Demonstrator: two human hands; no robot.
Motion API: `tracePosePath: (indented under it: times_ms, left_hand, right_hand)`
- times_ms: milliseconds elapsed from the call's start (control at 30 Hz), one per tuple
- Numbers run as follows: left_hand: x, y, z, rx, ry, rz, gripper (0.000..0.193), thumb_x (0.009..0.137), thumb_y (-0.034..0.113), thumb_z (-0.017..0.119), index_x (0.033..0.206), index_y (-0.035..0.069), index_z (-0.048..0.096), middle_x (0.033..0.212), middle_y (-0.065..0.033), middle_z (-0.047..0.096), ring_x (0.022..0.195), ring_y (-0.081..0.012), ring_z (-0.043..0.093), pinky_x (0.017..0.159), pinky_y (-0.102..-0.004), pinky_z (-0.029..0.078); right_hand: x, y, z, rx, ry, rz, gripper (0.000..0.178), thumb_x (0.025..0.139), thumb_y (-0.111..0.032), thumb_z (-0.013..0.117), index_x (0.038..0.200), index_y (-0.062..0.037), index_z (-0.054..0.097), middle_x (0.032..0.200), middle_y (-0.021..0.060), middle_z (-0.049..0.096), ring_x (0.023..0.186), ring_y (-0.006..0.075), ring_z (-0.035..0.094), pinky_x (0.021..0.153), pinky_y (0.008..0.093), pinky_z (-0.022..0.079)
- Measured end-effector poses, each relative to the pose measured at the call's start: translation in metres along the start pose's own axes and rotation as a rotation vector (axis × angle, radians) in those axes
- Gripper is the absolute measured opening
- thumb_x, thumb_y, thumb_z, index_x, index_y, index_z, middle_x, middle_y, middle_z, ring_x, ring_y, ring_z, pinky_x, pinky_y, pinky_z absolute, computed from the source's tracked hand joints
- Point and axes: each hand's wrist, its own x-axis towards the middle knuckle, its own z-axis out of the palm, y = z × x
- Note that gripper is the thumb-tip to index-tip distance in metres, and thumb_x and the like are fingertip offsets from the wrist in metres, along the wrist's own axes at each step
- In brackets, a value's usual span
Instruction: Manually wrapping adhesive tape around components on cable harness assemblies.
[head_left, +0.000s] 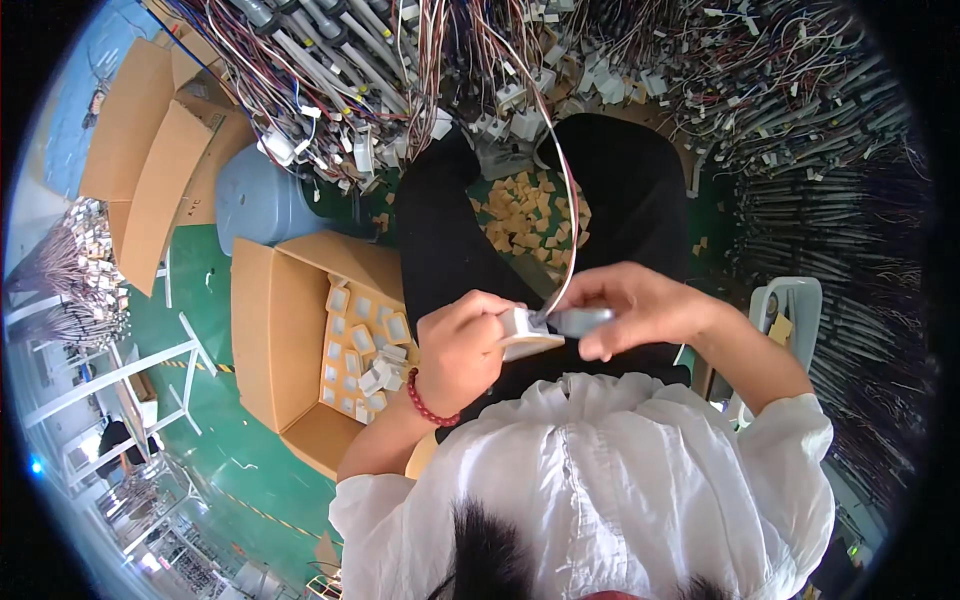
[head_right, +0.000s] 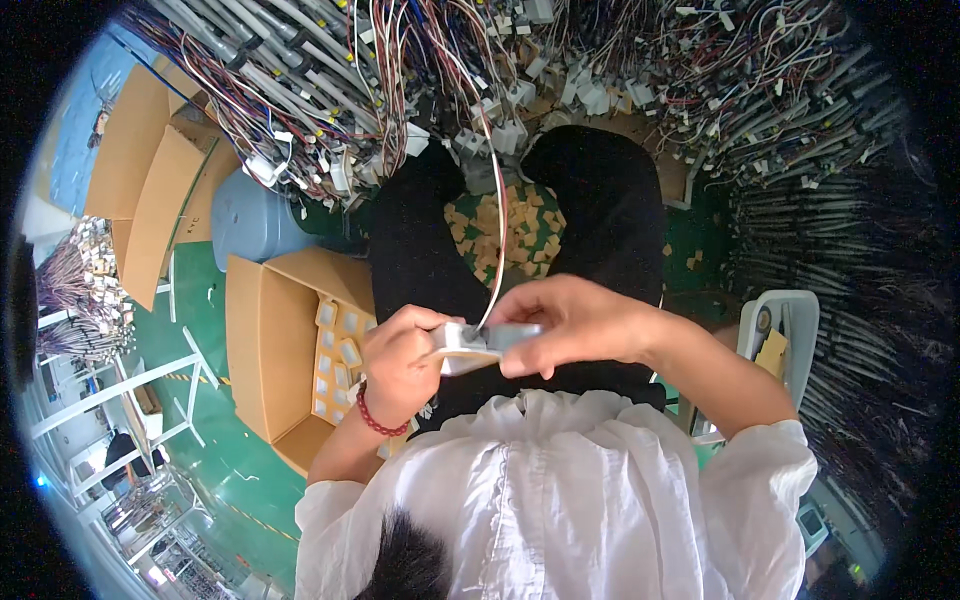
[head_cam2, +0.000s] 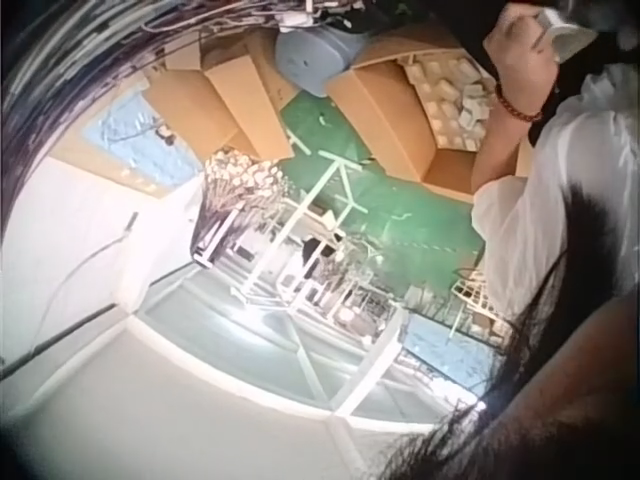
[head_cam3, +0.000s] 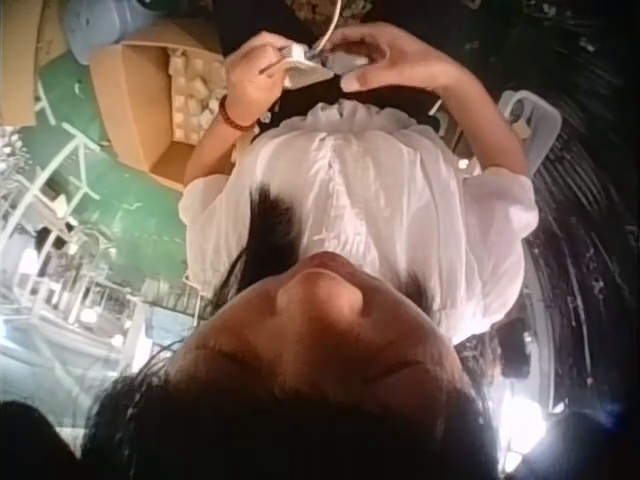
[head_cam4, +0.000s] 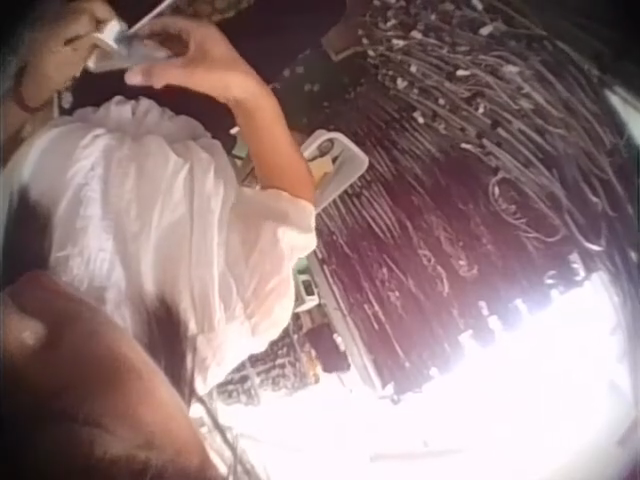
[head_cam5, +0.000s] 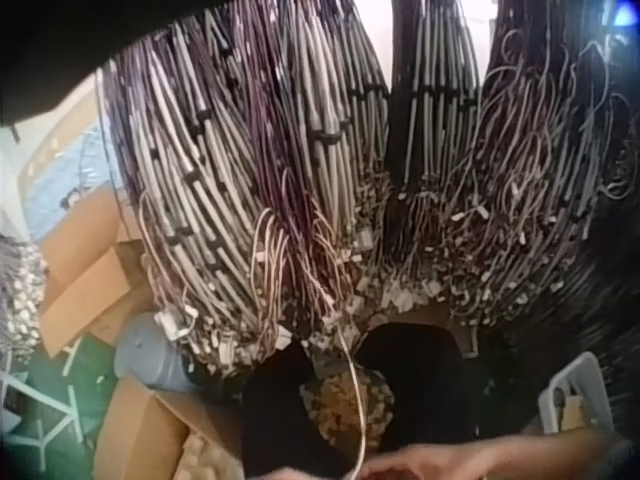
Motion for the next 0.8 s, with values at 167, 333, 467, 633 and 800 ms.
tracePosePath:
  times_ms: [167,333,467,633,800]
  left_hand:
    - [0.015,0.02,-0.003,0.487,0.029,0.257,0.017,0.063,0.001,0.066,0.066,0.005,0.05,0.079,-0.0056,0.061,0.06,-0.0205,0.062,0.052,-0.0287,0.051]
    - [0.006,0.016,-0.001,0.242,-0.033,0.037,0.023,0.062,-0.005,0.066,0.059,0.003,0.045,0.076,-0.0062,0.062,0.055,-0.0251,0.057,0.047,-0.0329,0.044]
    - [0.002,0.011,-0.002,-0.183,-0.014,-0.2,0.031,0.073,-0.007,0.07,0.063,0.001,0.042,0.077,-0.014,0.062,0.06,-0.0164,0.056,0.052,-0.0252,0.041]
    - [0.003,0.017,-0.004,-0.396,-0.048,-0.437,0.021,0.074,-0.007,0.071,0.07,-0.003,0.052,0.074,-0.0093,0.059,0.059,-0.0125,0.053,0.054,-0.0231,0.042]
    - [-0.009,0.003,-0.003,-0.472,0.043,-0.464,0.02,0.073,-0.007,0.072,0.071,-0.002,0.053,0.072,-0.0083,0.058,0.059,-0.0102,0.052,0.053,-0.0232,0.041]
  right_hand:
    - [-0.001,0.005,0.015,0.371,0.17,-0.007,0.049,0.09,-0.043,0.059,0.104,0.0033,0.06,0.081,0.0054,0.057,0.064,0.0128,0.056,0.061,0.0293,0.053]
    - [-0.004,0.027,-0.002,0.335,0.165,-0.199,0.044,0.089,-0.04,0.056,0.086,0.0033,0.063,0.077,0.0084,0.059,0.056,0.0155,0.052,0.059,0.0313,0.05]
    - [0.018,0.03,-0.019,-0.148,0.3,-0.376,0.044,0.074,-0.004,0.067,0.116,-0.0031,0.058,0.119,0.0069,0.052,0.113,0.0185,0.051,0.095,0.0339,0.043]
    - [0.029,-0.009,-0.016,-0.477,-0.081,-0.237,0.056,0.069,-0.006,0.075,0.122,-0.0025,0.057,0.12,0.0078,0.054,0.113,0.018,0.052,0.095,0.0332,0.043]
    - [0.015,0.007,-0.014,-0.219,0.017,-0.118,0.038,0.076,-0.02,0.075,0.104,0.0038,0.064,0.086,0.0088,0.066,0.071,0.0112,0.061,0.065,0.0249,0.052]
